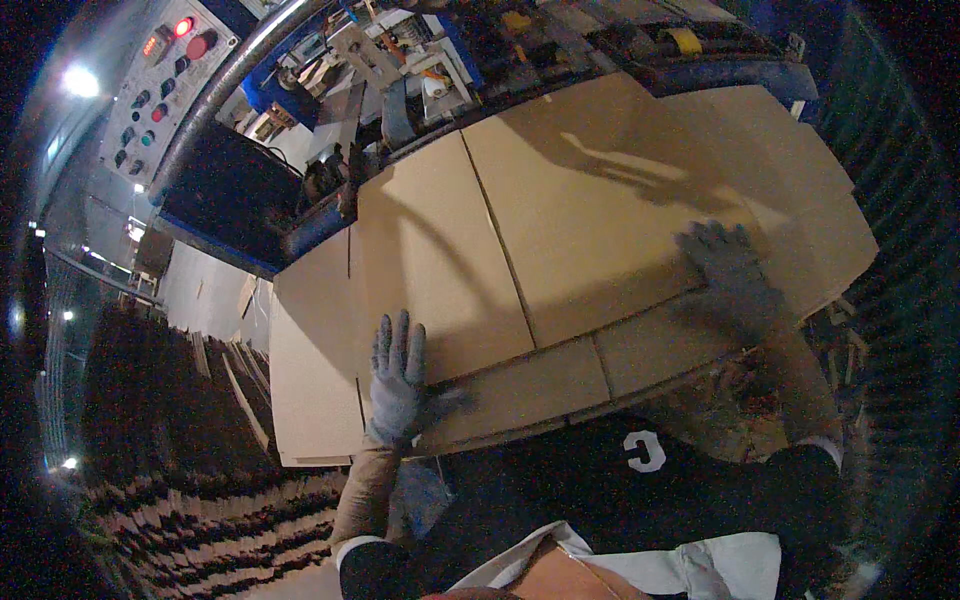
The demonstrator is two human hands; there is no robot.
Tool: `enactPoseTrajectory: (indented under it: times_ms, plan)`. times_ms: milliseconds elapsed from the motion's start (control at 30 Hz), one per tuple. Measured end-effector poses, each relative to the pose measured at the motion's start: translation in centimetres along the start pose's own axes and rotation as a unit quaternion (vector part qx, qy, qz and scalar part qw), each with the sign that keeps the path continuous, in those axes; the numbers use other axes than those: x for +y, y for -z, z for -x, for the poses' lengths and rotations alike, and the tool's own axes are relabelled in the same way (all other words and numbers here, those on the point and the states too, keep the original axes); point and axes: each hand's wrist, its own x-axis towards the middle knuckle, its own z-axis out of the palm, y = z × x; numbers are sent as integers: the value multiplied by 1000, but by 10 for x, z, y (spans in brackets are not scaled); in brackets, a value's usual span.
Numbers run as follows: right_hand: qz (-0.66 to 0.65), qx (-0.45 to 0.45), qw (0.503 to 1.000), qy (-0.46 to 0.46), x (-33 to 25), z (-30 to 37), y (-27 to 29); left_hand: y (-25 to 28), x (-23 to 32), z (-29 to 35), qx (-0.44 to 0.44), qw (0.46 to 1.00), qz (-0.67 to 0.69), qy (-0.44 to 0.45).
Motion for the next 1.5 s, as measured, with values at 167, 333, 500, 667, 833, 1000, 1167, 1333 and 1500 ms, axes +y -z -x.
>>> enactPoseTrajectory:
  times_ms: [167,333,500,667,833,1000,1167,1333,1500]
  plan:
    - [30,62,998,12,36,20,-11,-11,-36,-2,35,992,-46,-117]
    - [26,89,996,2,36,-24,-17,-25,-77,-25,118,977,-119,-132]
    - [-14,141,989,32,45,-116,-27,-76,-119,-109,70,988,-121,-62]
    - [-61,137,988,23,70,-163,-46,-81,-115,-153,132,963,-142,189]
    - [-4,164,984,73,104,-172,-47,-29,-82,-45,172,909,-73,373]
    - [10,169,984,48,123,-174,-50,-1,-70,96,139,650,26,746]
    - [29,216,976,-6,158,-141,-58,-4,-63,108,180,631,-14,754]
    - [46,402,901,-154,231,-37,-56,-10,-69,121,321,605,69,726]
    - [77,491,818,-289,273,96,-77,3,-94,157,601,542,212,548]
